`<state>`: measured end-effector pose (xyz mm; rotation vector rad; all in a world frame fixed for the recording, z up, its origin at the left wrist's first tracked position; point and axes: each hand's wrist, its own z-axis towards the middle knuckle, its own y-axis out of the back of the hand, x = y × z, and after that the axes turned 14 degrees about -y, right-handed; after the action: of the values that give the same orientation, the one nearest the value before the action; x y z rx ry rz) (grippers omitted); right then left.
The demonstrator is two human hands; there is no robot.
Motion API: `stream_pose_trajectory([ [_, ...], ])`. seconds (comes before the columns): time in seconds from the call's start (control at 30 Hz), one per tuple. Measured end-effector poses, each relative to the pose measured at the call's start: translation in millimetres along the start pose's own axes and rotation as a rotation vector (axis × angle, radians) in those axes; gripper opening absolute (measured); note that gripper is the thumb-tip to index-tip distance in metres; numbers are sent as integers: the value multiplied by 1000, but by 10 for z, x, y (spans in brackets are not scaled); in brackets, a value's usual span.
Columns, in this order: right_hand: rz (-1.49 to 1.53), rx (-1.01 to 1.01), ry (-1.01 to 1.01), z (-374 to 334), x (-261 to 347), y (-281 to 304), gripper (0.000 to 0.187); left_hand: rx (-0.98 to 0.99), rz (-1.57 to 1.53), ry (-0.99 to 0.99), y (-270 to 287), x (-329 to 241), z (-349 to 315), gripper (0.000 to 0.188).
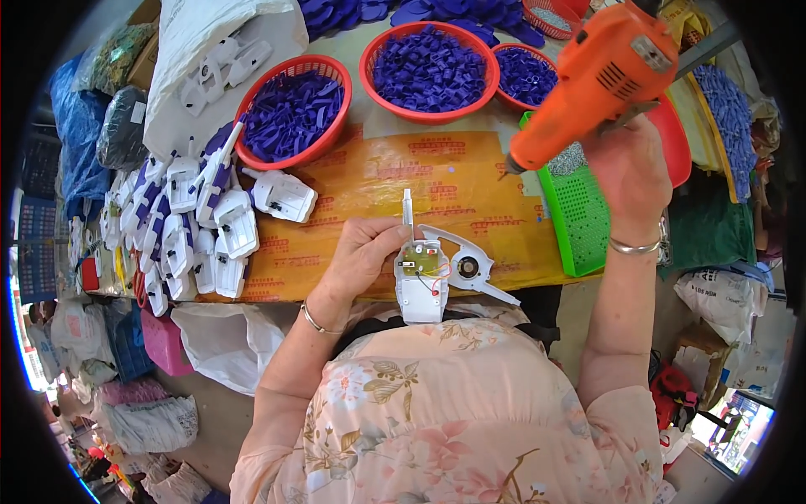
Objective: Assembling plastic components, internal circuit boards, and casing of toy walkie-talkies using hands and an electric screwdriver.
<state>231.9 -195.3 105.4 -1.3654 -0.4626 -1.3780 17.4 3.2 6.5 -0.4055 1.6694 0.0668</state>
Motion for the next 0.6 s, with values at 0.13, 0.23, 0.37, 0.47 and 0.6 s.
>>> stream_pose_trajectory([
  [0.13,-302,-158,-163,-47,-148,-130,50,-5,44,-18,-13,-16,10,23],
  [0.23,-331,-110,-107,71,-224,-318,45,-14,36,-25,-29,21,30,24],
  [0.37,-406,-129,-123,51,-203,-405,49,1,73,-75,-29,45,68,25],
  [0.47,-389,-32,9,27,-46,-283,50,17,126,15,-76,-112,65,24],
  [0.6,-435,-292,-99,-200,259,-326,46,-10,242,-103,36,81,28,27],
])
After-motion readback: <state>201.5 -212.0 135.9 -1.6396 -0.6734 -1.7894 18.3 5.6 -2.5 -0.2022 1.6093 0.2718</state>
